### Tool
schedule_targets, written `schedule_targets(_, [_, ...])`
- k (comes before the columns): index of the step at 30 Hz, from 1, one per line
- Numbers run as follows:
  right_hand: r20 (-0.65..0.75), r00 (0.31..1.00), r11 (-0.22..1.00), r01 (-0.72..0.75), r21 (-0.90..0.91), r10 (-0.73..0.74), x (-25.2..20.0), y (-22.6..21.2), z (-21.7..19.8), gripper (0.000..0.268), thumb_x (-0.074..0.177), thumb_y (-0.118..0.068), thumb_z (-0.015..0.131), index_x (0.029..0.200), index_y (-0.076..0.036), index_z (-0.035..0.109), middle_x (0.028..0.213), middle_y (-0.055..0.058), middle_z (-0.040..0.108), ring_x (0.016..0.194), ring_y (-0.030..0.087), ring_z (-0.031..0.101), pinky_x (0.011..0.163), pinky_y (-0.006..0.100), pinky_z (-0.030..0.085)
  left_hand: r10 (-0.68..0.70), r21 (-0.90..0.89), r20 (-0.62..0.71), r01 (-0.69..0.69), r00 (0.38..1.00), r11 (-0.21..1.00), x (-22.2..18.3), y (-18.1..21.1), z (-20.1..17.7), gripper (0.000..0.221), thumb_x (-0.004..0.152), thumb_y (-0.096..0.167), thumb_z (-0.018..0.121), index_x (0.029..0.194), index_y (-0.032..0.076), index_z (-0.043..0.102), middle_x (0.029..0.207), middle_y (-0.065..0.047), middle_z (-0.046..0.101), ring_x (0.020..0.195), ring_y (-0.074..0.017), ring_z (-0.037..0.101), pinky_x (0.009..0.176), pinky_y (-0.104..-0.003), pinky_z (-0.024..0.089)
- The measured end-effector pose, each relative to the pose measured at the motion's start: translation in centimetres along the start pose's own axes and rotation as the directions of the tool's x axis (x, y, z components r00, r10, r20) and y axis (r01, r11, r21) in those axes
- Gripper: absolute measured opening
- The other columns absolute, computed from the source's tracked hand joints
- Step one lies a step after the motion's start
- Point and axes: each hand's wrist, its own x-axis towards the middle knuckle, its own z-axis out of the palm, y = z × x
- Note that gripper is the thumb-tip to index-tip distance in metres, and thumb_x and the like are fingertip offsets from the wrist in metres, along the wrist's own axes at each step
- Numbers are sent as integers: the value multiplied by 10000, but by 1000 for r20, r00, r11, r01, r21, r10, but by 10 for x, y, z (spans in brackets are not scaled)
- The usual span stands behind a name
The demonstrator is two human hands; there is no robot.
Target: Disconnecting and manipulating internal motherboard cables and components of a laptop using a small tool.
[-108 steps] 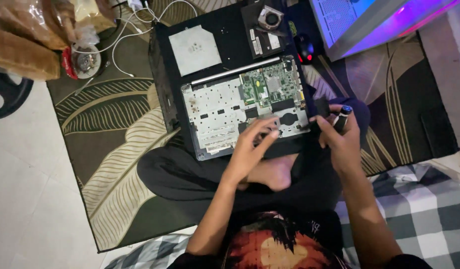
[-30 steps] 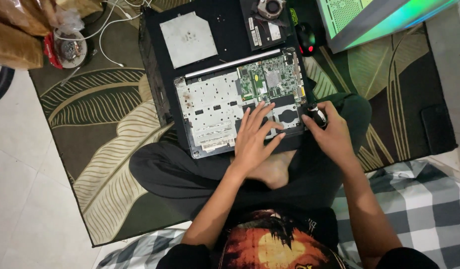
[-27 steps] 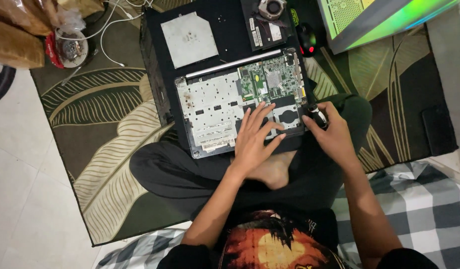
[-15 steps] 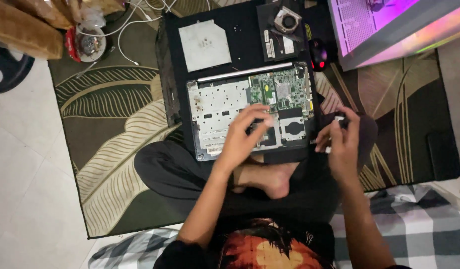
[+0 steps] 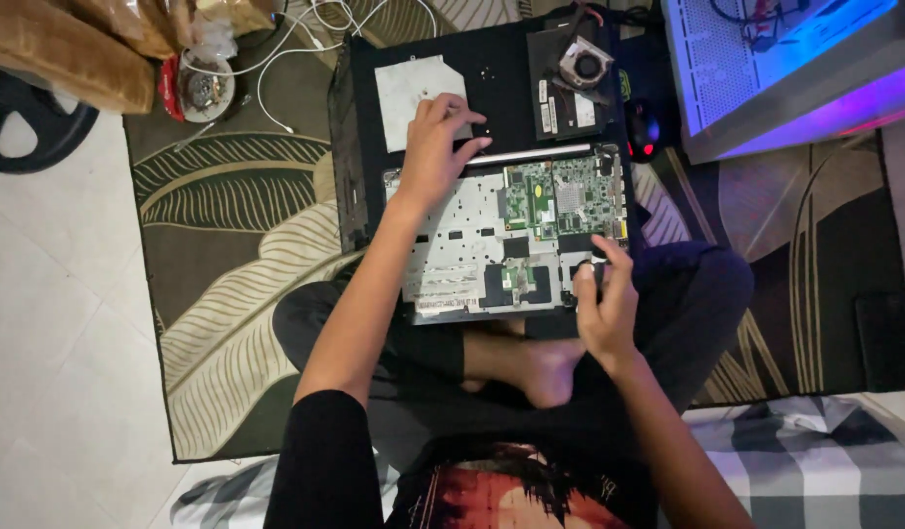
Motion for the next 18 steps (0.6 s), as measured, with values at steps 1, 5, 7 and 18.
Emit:
schedule_targets(1, [-2, 1000, 1000, 1, -1, -1, 0, 0, 0, 331, 1114, -142, 458, 1432, -54, 432, 803, 42, 548, 533, 105, 423, 531, 278, 352, 2, -1, 0, -2, 1000, 1000, 2, 4, -1, 280, 902, 250, 810, 1142, 121, 744, 1131, -33, 552, 1040, -274, 507, 802, -421, 445])
schedule_targets(5, [-4, 999, 999, 51, -19, -51, 3, 1, 1, 337, 1114, -148, 464, 1430, -35, 446, 785, 36, 533, 558, 106, 432, 581, 282, 377, -42, 48, -50, 45, 998, 998, 15, 6, 1, 262, 975, 341, 707, 1129, 132, 744, 1085, -33, 595, 1006, -268, 543, 772, -435, 446])
schedule_targets(7, [1, 998, 998, 60, -11, -60, 3, 2, 2, 339, 1112, -143, 464, 1432, -30, 441, 833, 58, 555, 591, 119, 475, 602, 291, 408, -40, 74, -80, 46, 996, 996, 23, 0, 7, 219, 986, 305, 696, 1128, 144, 737, 1067, -36, 607, 997, -269, 568, 781, -437, 459])
schedule_targets(18, [-17, 993, 989, 117, -95, -119, 3, 3, 3, 359, 1105, -176, 474, 1407, 17, 495, 712, 21, 543, 517, 101, 438, 557, 276, 405, -49, 182, -267, 101, 962, 978, 49, -9, 29, 112, 944, 236, 739, 983, 135, 711, 968, -52, 565, 896, -287, 534, 689, -428, 436])
